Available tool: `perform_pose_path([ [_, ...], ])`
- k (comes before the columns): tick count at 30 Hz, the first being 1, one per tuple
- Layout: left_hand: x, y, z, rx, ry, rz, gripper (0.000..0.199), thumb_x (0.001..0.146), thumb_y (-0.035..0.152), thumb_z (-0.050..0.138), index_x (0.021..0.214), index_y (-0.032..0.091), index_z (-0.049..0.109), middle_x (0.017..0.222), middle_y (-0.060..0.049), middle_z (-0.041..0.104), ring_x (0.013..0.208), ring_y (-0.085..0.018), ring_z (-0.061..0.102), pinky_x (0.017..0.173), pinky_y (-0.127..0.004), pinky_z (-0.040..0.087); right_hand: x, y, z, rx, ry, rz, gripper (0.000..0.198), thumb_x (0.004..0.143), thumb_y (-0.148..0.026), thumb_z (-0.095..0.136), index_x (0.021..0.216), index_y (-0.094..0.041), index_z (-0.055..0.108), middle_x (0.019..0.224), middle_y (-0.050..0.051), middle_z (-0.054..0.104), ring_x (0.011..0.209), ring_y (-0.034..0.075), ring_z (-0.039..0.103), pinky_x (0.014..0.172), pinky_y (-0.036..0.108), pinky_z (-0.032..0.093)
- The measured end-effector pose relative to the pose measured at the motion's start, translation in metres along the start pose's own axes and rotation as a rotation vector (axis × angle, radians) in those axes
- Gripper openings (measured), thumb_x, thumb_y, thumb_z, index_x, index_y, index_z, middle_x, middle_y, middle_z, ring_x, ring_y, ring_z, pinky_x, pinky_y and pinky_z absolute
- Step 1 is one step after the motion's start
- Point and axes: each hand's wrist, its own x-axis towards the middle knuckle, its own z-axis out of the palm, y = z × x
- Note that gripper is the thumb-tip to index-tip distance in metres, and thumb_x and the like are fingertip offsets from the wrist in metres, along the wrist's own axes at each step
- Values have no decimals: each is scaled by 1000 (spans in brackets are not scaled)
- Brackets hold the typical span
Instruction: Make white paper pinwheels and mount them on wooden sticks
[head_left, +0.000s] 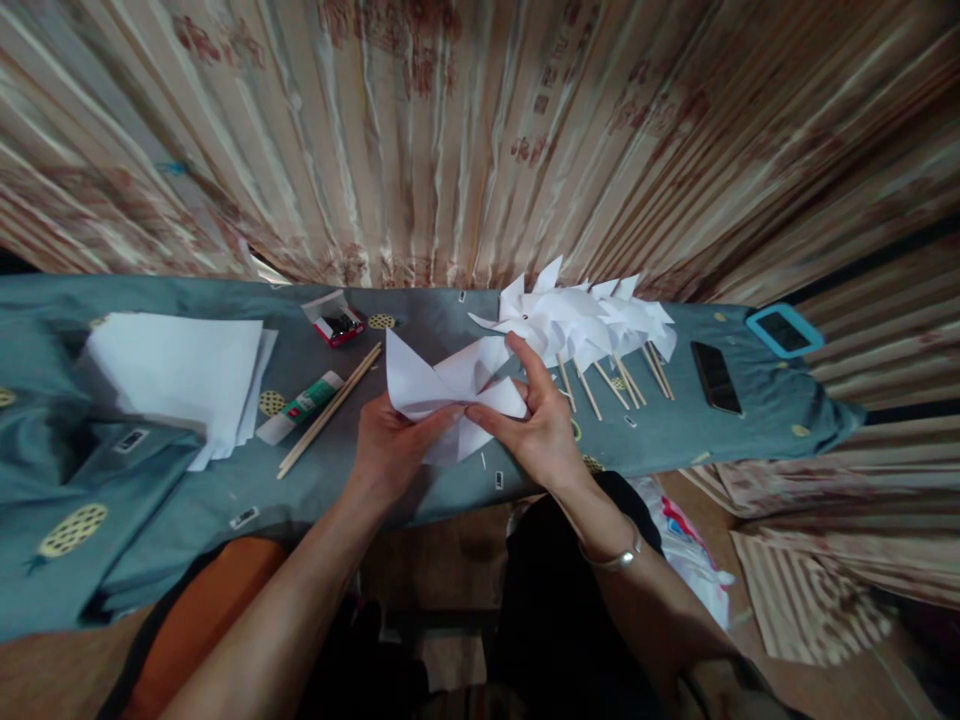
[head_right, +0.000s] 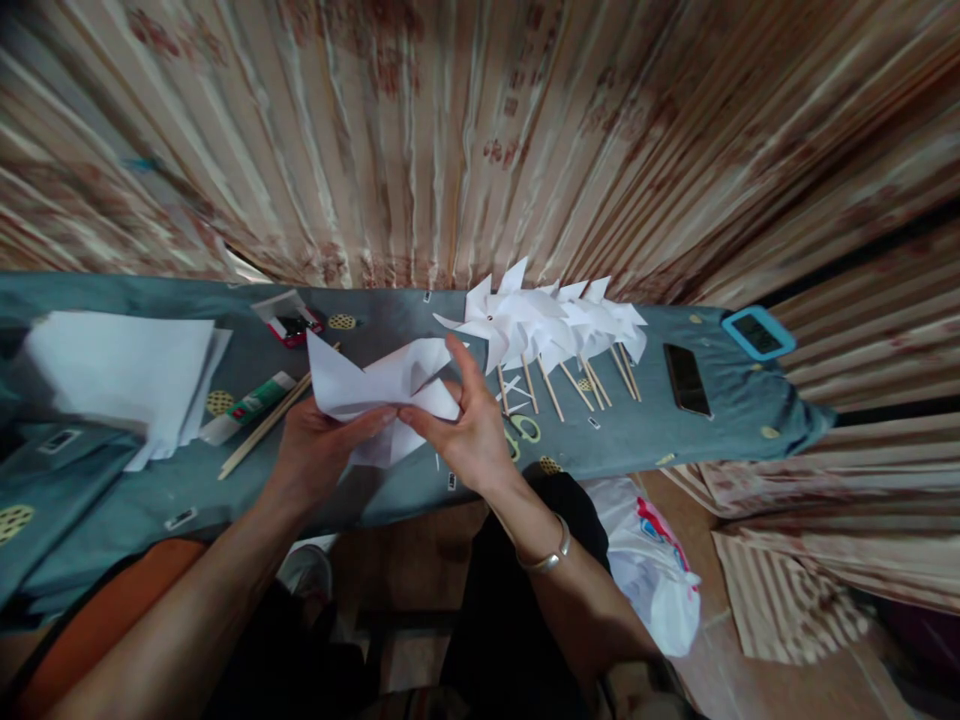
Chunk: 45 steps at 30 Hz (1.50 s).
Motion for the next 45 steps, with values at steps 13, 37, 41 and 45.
perform_pose_path([
  [13,0,0,0,49,4,3,36,52,36,87,79,16,76,81,-7,77,74,-24,71,68,-32,57,-1,0,1,6,1,4,94,66,-40,82,146,-34,33,80,-3,71,72,23,69,68,42,61],
  [37,1,-1,-3,97,0,38,35,54,37,87,79,16,76,79,-6,77,69,-22,70,64,-30,55,-1,1,2,0,0,23,83,67,-38,81,139,-30,42,82,-2,72,70,23,69,67,42,61],
  [41,1,1,-2,97,-2,28,40,51,38,88,82,15,75,77,-5,76,68,-22,69,64,-30,55,-1,1,2,1,-5,30,80,67,-38,80,137,-30,43,85,-1,73,73,23,70,69,42,61],
  [45,1,2,-2,106,18,20,47,50,38,88,89,15,74,79,-5,76,69,-22,69,65,-30,55,-1,2,2,-2,-2,28,78,67,-36,80,136,-29,44,85,-1,73,72,22,70,67,40,61],
])
